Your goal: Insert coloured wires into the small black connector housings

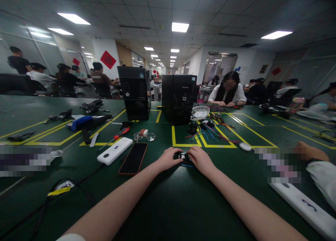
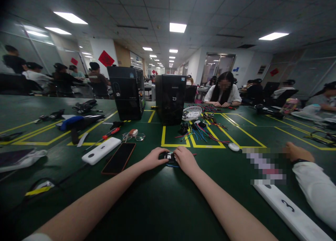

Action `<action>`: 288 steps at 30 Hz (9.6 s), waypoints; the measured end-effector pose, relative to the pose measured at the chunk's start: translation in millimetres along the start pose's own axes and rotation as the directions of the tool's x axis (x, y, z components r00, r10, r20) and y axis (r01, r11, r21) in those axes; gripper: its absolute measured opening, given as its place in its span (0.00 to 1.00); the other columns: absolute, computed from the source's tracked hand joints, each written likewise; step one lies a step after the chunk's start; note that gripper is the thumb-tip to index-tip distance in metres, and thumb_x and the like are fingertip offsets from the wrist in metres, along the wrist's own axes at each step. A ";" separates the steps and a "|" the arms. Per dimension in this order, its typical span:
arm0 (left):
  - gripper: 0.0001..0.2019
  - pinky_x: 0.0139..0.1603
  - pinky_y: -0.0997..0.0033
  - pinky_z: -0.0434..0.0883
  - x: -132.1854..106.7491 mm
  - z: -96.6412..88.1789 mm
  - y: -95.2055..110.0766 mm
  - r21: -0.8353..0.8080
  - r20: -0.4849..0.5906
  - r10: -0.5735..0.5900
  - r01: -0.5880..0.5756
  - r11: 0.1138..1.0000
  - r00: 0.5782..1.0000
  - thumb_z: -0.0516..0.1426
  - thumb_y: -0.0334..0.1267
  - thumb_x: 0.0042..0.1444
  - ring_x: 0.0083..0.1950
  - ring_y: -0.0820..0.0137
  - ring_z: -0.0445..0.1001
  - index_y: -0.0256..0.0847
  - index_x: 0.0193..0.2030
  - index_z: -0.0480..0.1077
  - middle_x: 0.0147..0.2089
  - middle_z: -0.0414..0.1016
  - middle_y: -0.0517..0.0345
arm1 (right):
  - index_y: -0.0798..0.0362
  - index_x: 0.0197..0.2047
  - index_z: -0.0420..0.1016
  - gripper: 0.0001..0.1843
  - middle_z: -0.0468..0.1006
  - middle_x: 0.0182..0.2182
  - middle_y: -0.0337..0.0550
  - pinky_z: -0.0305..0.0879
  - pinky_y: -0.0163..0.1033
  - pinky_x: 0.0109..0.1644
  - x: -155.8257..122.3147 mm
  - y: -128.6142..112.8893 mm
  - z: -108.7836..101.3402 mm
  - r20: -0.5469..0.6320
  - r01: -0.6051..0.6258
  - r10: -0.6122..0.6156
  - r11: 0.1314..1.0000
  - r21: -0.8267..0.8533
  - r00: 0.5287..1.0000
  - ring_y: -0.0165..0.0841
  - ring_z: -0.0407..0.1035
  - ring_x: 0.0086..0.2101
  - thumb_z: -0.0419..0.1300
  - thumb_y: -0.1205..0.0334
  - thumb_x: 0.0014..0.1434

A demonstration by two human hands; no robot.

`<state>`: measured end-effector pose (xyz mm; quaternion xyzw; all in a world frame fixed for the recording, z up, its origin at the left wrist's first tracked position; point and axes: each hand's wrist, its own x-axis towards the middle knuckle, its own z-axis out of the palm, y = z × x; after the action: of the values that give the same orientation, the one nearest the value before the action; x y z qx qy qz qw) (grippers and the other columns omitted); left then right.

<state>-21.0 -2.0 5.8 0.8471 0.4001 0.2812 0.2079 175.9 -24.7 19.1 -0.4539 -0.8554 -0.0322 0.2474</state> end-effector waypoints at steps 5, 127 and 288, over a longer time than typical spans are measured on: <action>0.19 0.54 0.61 0.62 0.1 -1.0 0.0 0.004 0.022 -0.025 0.025 1.000 0.999 0.60 0.41 0.50 0.51 0.61 0.67 0.43 0.49 0.68 0.49 0.72 0.54 | 0.54 0.35 0.71 0.08 0.69 0.33 0.45 0.61 0.38 0.41 -1.1 -1.6 -0.6 -0.036 -0.012 0.013 1.000 0.018 0.999 0.33 0.63 0.36 0.51 0.70 0.58; 0.24 0.60 0.59 0.59 2.4 8.3 -5.1 -0.046 -0.150 -0.117 0.111 0.993 0.982 0.56 0.32 0.51 0.57 0.61 0.64 0.38 0.57 0.62 0.56 0.67 0.48 | 0.55 0.36 0.69 0.07 0.73 0.36 0.48 0.64 0.39 0.39 -4.7 -43.7 -15.5 0.412 0.034 -0.030 0.999 -0.003 0.911 0.36 0.69 0.35 0.51 0.65 0.59; 0.14 0.58 0.61 0.60 -3.3 -2.1 7.1 0.071 0.122 0.130 -0.140 0.988 0.984 0.54 0.42 0.56 0.57 0.64 0.63 0.45 0.48 0.69 0.54 0.68 0.56 | 0.60 0.38 0.74 0.15 0.73 0.35 0.51 0.60 0.37 0.37 -73.2 224.1 -75.5 -0.206 -0.699 0.668 0.672 -0.246 0.715 0.37 0.67 0.36 0.51 0.62 0.53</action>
<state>-20.1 -8.6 10.5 0.8950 0.3396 0.2283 0.1777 417.4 29.9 14.2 -0.7714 -0.5938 -0.0917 0.2095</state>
